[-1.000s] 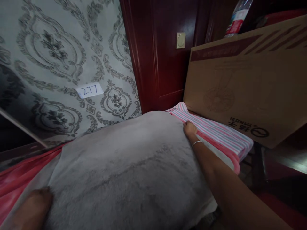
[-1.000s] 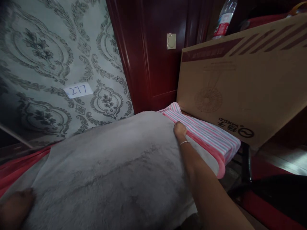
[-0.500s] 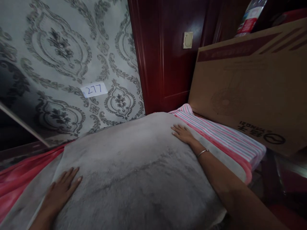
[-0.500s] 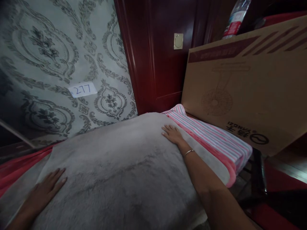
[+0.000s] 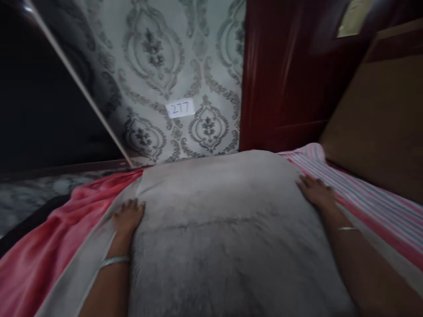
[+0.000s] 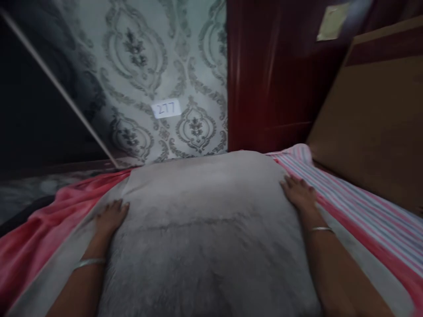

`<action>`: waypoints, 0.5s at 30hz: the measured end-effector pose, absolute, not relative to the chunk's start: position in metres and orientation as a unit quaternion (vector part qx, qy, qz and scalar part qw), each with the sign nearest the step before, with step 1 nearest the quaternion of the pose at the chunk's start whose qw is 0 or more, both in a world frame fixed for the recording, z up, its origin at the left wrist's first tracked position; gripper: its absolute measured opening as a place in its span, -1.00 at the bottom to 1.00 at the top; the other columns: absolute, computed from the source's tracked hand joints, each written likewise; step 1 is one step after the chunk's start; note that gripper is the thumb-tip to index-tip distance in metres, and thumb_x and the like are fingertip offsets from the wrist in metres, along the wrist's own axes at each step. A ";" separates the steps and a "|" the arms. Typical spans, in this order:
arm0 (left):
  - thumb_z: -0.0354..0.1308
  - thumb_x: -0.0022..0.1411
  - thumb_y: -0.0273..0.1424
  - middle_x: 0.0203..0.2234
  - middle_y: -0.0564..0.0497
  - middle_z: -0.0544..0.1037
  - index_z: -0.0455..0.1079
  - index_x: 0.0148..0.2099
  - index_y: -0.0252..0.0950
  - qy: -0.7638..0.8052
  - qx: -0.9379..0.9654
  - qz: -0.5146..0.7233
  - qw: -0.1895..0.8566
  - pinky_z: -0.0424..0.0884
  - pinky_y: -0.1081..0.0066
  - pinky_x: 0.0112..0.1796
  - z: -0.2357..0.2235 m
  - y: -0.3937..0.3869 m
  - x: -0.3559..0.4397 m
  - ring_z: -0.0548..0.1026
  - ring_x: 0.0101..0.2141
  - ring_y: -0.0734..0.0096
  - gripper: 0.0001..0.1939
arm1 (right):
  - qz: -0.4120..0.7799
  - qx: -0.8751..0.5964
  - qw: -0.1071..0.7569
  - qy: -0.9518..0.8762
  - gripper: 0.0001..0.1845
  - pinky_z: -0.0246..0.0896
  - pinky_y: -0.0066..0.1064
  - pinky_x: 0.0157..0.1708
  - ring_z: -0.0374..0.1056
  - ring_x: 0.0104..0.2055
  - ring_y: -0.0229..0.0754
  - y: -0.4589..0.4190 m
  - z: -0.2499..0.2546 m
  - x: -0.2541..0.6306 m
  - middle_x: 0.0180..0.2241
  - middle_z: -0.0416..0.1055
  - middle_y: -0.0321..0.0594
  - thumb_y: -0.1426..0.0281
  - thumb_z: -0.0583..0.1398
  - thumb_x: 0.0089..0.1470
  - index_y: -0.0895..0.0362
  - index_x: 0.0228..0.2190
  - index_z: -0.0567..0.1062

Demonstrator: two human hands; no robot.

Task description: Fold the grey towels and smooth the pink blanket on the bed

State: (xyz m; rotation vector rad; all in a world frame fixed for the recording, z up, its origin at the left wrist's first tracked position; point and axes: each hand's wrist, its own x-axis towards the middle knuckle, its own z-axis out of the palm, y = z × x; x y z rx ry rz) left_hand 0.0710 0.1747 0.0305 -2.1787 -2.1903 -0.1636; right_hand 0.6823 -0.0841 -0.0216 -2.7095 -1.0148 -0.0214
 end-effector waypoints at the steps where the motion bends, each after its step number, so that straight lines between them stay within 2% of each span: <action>1: -0.18 0.44 -0.17 0.35 -0.34 0.27 0.29 0.36 -0.40 -0.707 -0.704 -0.062 0.037 0.19 -0.22 0.25 0.033 0.171 0.072 0.22 0.35 -0.14 -0.38 | -0.017 -0.927 0.134 -0.350 -0.22 0.08 0.24 0.24 0.01 0.42 0.27 -0.086 -0.020 0.682 0.41 0.07 0.04 0.01 -0.24 0.34 0.14 0.33 0.31; 3: -0.15 0.44 -0.16 0.37 -0.38 0.23 0.32 0.34 -0.42 -0.693 -0.711 -0.098 0.073 0.13 -0.24 0.27 0.036 0.162 0.077 0.18 0.36 -0.16 -0.39 | -0.072 -0.915 0.156 -0.365 -0.15 0.06 0.34 0.22 -0.06 0.43 0.36 -0.083 -0.017 0.678 0.41 0.06 0.14 -0.03 -0.25 0.33 0.22 0.34 0.28; 5: -0.09 0.42 -0.12 0.42 -0.32 0.16 0.25 0.39 -0.35 -0.629 -0.760 -0.136 0.094 0.04 -0.19 0.32 0.037 0.151 0.088 0.06 0.42 -0.11 -0.36 | -0.126 -0.867 0.182 -0.447 -0.16 0.05 0.33 0.25 -0.09 0.45 0.34 -0.073 -0.015 0.664 0.41 0.06 0.15 -0.03 -0.21 0.32 0.23 0.37 0.22; 7: -0.04 0.40 -0.04 0.45 -0.20 0.09 0.15 0.46 -0.22 -0.502 -0.851 -0.140 0.072 -0.03 -0.12 0.36 0.033 0.140 0.107 -0.03 0.45 -0.03 -0.31 | -0.129 -0.786 0.183 -0.577 -0.21 0.04 0.22 0.31 -0.06 0.45 0.23 -0.058 -0.016 0.641 0.41 0.09 0.06 0.00 -0.16 0.31 0.15 0.38 0.19; 10: -0.04 0.39 0.07 0.46 -0.08 0.10 0.10 0.47 -0.06 -0.321 -0.945 -0.067 -0.011 -0.11 -0.08 0.38 0.020 0.127 0.135 0.00 0.45 0.08 -0.28 | -0.057 -0.695 0.116 -0.707 -0.27 0.02 0.16 0.34 -0.01 0.45 0.11 -0.038 -0.026 0.610 0.40 0.14 -0.17 -0.04 -0.13 0.28 -0.07 0.35 0.24; 12: -0.08 0.41 0.09 0.46 -0.05 0.10 0.08 0.48 -0.02 -0.309 -0.949 -0.038 -0.043 -0.10 -0.08 0.38 0.010 0.127 0.144 0.01 0.44 0.12 -0.30 | -0.028 -0.701 0.080 -0.708 -0.25 0.01 0.16 0.34 0.00 0.45 0.09 -0.032 -0.036 0.609 0.41 0.12 -0.24 -0.08 -0.14 0.25 -0.13 0.36 0.24; 15: -0.16 0.45 0.04 0.47 -0.06 0.06 0.04 0.49 -0.05 -0.409 -0.911 -0.039 -0.040 -0.11 -0.16 0.37 0.002 0.141 0.139 -0.03 0.45 0.08 -0.33 | -0.052 -0.772 0.078 -0.629 -0.21 0.07 0.17 0.31 0.04 0.43 0.12 -0.036 -0.055 0.644 0.41 0.11 -0.18 -0.07 -0.22 0.26 -0.09 0.38 0.21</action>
